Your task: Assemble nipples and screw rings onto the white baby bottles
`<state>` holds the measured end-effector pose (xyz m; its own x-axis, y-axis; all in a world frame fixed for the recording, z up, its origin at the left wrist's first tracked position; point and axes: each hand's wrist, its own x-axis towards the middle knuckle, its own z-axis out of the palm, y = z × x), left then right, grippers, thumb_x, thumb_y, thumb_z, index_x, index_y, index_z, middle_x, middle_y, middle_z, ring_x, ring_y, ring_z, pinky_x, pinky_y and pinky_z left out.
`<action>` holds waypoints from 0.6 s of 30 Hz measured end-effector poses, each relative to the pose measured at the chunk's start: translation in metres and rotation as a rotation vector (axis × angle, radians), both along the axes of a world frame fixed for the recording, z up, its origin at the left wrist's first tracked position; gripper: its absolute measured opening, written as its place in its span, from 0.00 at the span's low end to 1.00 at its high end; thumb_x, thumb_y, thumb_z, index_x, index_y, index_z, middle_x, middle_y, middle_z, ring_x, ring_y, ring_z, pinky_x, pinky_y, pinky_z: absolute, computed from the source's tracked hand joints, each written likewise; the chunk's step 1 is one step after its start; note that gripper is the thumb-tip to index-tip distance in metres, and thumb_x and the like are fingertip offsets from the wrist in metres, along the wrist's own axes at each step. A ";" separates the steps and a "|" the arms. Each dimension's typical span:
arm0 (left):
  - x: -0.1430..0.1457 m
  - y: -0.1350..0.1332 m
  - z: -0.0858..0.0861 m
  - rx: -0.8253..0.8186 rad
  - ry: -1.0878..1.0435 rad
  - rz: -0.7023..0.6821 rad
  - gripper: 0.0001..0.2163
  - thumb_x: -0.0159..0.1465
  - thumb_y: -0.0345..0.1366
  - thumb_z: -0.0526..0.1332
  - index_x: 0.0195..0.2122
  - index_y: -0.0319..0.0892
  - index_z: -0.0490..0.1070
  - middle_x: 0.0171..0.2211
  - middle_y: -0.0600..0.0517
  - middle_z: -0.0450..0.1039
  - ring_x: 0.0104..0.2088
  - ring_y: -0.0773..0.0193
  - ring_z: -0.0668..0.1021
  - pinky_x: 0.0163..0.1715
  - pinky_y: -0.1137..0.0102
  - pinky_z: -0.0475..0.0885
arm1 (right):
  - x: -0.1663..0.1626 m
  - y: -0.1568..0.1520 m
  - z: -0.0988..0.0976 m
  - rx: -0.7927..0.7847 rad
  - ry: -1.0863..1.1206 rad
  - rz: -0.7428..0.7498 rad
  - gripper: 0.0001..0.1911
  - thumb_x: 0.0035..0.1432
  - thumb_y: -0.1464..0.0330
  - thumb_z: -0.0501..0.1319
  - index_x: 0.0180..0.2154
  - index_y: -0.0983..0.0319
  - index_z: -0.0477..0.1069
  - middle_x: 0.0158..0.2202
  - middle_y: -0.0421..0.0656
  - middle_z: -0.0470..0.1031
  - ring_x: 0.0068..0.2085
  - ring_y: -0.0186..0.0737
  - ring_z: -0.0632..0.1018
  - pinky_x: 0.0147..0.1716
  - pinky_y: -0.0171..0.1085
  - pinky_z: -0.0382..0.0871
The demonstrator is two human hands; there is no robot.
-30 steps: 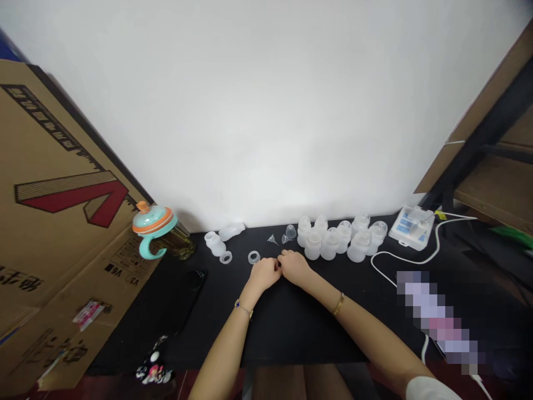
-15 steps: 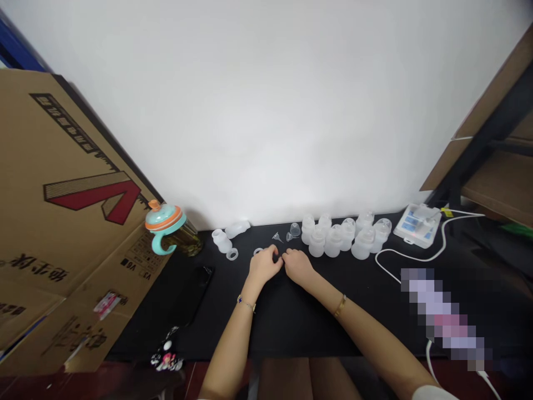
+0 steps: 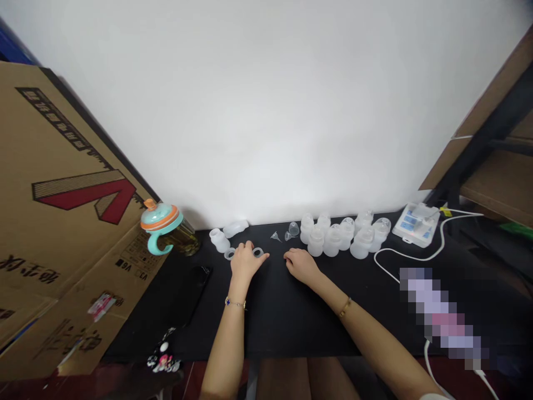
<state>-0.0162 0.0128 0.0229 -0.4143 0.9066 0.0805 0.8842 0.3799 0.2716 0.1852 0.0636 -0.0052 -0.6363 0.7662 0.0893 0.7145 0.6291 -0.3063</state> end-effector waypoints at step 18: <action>0.011 0.006 -0.006 0.366 -0.232 -0.265 0.14 0.62 0.46 0.67 0.44 0.46 0.74 0.43 0.50 0.72 0.45 0.57 0.79 0.45 0.66 0.73 | -0.004 0.012 -0.015 -0.540 0.876 -0.177 0.11 0.64 0.64 0.61 0.44 0.61 0.78 0.39 0.45 0.83 0.39 0.42 0.82 0.43 0.39 0.74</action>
